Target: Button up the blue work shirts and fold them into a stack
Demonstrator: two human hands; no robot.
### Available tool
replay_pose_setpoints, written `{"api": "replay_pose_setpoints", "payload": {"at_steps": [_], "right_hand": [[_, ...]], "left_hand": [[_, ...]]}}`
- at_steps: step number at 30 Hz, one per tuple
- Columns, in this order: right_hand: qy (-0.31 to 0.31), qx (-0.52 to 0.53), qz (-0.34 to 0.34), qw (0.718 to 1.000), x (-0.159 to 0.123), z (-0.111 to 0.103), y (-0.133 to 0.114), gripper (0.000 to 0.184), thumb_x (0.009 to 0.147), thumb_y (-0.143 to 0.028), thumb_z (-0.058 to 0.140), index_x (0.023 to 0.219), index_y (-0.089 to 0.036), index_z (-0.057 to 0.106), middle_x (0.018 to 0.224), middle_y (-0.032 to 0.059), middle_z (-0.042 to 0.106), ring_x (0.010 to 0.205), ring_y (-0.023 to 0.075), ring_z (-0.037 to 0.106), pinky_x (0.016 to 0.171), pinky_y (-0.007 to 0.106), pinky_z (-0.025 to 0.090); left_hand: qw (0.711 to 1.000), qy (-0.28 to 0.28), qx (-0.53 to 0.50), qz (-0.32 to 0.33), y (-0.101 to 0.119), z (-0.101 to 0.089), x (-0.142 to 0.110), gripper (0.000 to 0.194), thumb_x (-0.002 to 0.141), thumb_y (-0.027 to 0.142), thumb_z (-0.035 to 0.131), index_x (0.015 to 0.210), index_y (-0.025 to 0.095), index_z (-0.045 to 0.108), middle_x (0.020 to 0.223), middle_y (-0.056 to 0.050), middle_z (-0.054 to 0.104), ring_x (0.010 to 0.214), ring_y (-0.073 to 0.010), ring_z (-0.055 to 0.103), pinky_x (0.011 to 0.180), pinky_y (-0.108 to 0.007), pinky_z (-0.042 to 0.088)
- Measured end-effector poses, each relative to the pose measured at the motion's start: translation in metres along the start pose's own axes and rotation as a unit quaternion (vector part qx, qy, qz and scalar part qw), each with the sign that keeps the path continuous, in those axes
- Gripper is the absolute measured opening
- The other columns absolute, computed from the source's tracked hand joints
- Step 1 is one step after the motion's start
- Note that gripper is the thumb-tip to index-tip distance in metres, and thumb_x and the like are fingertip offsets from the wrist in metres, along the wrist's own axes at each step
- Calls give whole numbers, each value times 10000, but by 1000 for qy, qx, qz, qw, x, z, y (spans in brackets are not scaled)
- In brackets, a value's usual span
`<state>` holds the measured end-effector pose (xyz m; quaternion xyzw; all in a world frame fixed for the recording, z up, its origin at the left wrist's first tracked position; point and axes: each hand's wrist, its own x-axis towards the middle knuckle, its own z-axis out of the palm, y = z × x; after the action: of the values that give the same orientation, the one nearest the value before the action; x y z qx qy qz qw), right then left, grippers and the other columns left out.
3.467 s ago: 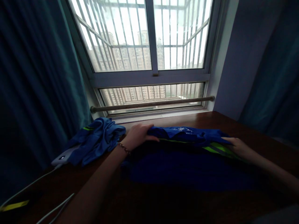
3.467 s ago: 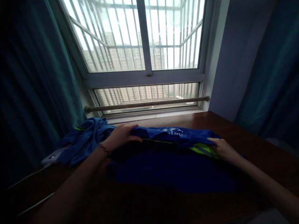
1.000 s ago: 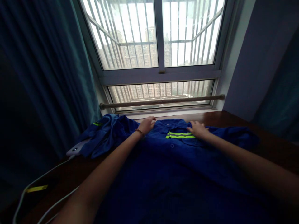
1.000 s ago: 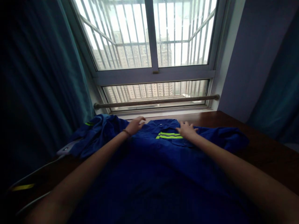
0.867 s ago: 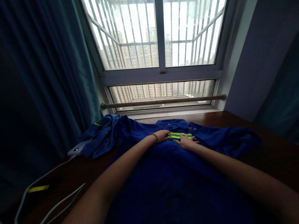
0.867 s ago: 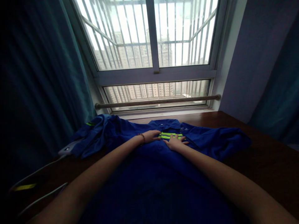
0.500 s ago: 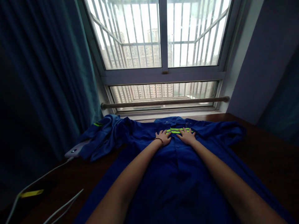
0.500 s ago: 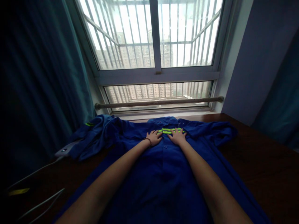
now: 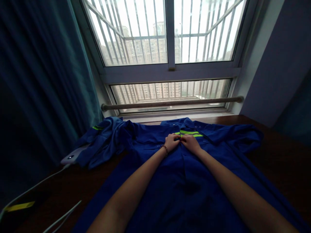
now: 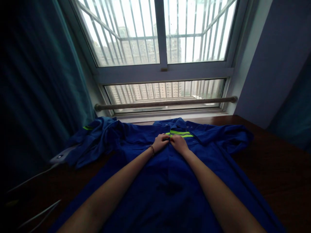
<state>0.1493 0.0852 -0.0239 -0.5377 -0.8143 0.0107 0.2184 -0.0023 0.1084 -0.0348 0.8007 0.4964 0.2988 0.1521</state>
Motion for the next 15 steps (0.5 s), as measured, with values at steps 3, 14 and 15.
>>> {"api": "replay_pose_setpoints", "payload": {"at_steps": [3, 14, 15], "right_hand": [[7, 4, 0, 1000, -2, 2, -2, 171, 820, -210, 438, 804, -180, 606, 823, 30, 604, 777, 126, 547, 684, 200, 360], [44, -19, 68, 997, -4, 6, -2, 141, 803, -283, 483, 814, -163, 557, 846, 62, 597, 764, 170, 548, 620, 241, 353], [56, -21, 57, 997, -4, 5, -3, 141, 806, -283, 484, 839, -165, 553, 865, 60, 594, 772, 167, 545, 623, 238, 355]], "left_hand": [[995, 6, -102, -8, -1, 4, 5, 234, 713, 334, 567, 820, 147, 658, 833, -44, 610, 794, -159, 535, 732, -259, 410], [965, 35, -241, -99, -9, 16, 22, 267, 563, 375, 684, 600, 115, 636, 529, 4, 559, 511, -99, 470, 510, -213, 332], [958, 43, -263, -106, -9, 16, 22, 271, 574, 369, 678, 636, 107, 645, 567, -11, 582, 528, -99, 482, 516, -212, 342]]}}
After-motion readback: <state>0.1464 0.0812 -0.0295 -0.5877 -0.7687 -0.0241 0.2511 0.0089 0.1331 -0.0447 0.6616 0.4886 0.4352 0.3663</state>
